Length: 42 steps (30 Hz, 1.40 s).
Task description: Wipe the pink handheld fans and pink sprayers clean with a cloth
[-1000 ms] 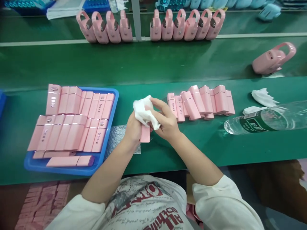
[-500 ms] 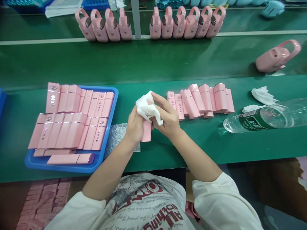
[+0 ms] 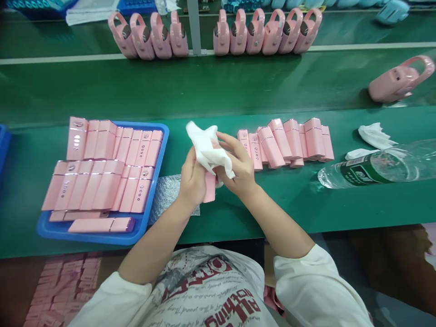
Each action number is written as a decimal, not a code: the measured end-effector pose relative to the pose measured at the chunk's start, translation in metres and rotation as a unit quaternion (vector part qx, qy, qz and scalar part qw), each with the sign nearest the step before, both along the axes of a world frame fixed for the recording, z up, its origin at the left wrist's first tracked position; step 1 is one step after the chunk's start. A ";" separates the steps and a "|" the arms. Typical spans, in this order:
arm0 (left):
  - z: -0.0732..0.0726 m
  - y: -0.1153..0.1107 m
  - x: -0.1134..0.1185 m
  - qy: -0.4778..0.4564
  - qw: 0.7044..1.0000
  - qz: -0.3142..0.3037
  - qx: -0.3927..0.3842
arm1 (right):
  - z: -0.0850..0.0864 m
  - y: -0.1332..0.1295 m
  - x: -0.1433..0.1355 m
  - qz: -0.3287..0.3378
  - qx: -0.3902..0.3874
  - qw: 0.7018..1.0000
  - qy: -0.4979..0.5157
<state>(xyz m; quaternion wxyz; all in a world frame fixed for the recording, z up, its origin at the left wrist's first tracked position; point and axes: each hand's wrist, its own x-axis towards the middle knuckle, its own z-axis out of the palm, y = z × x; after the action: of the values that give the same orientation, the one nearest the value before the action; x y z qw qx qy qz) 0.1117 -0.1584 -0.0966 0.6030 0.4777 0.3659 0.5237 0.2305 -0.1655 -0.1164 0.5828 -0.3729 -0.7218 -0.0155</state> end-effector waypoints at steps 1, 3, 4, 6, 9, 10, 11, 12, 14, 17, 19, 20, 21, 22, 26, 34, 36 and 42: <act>-0.001 0.000 0.000 0.005 1.000 -0.001 0.004 | 0.000 -0.001 0.000 0.001 0.002 1.000 0.004; -0.002 0.001 -0.001 0.011 1.000 0.020 0.009 | -0.002 -0.002 -0.001 0.022 -0.012 1.000 0.008; -0.002 0.002 -0.001 0.007 0.999 0.033 0.011 | -0.004 -0.003 -0.001 0.028 -0.023 0.999 0.011; 0.000 0.002 -0.003 -0.010 1.000 0.028 0.003 | -0.009 -0.003 0.000 -0.002 -0.060 0.997 0.038; 0.006 -0.002 -0.005 -0.047 0.998 -0.042 -0.030 | -0.014 0.001 0.005 -0.079 -0.189 0.963 0.175; 0.008 -0.004 -0.005 -0.055 0.996 -0.064 -0.041 | -0.015 0.003 0.008 -0.082 -0.230 0.943 0.226; 0.010 -0.006 -0.005 -0.061 0.994 -0.078 -0.049 | -0.015 0.005 0.010 -0.071 -0.259 0.926 0.267; 0.011 -0.007 -0.005 -0.067 0.993 -0.085 -0.053 | -0.014 0.006 0.012 -0.053 -0.275 0.914 0.295; 0.012 -0.009 -0.005 -0.076 0.991 -0.089 -0.058 | -0.011 0.006 0.014 -0.017 -0.278 0.906 0.319; 0.010 -0.008 -0.004 -0.072 0.992 -0.087 -0.052 | -0.006 0.001 0.013 -0.002 -0.255 0.905 0.341; 0.008 -0.008 -0.004 -0.052 0.995 -0.077 -0.040 | -0.005 -0.004 0.010 -0.015 -0.216 0.908 0.359; 0.007 -0.007 -0.003 -0.036 0.997 -0.067 -0.029 | -0.005 -0.007 0.008 -0.017 -0.203 0.910 0.361; 0.005 -0.007 -0.003 -0.017 0.998 -0.055 -0.014 | -0.004 -0.010 0.007 -0.012 -0.201 0.912 0.358; 0.004 -0.007 -0.003 0.004 0.999 -0.043 0.004 | -0.003 -0.012 0.006 -0.005 -0.207 0.912 0.354; 0.001 -0.005 -0.002 0.081 0.993 -0.022 0.082 | 0.002 -0.016 0.003 0.023 -0.245 0.897 0.368; -0.003 -0.005 0.000 0.155 0.977 0.018 0.146 | -0.012 -0.010 0.012 -0.186 -0.215 0.933 0.222; -0.004 -0.006 0.001 0.161 0.977 0.024 0.140 | -0.017 -0.006 0.013 -0.200 -0.222 0.931 0.209; -0.004 -0.004 -0.001 0.157 0.981 0.045 0.106 | -0.027 -0.002 0.009 -0.154 -0.281 0.934 0.159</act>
<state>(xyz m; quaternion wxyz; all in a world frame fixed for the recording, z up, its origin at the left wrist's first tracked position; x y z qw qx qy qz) 0.1110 -0.1620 -0.1009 0.4592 0.5985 0.4197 0.5047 0.2394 -0.1677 -0.1437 0.5516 -0.6256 -0.5285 0.1584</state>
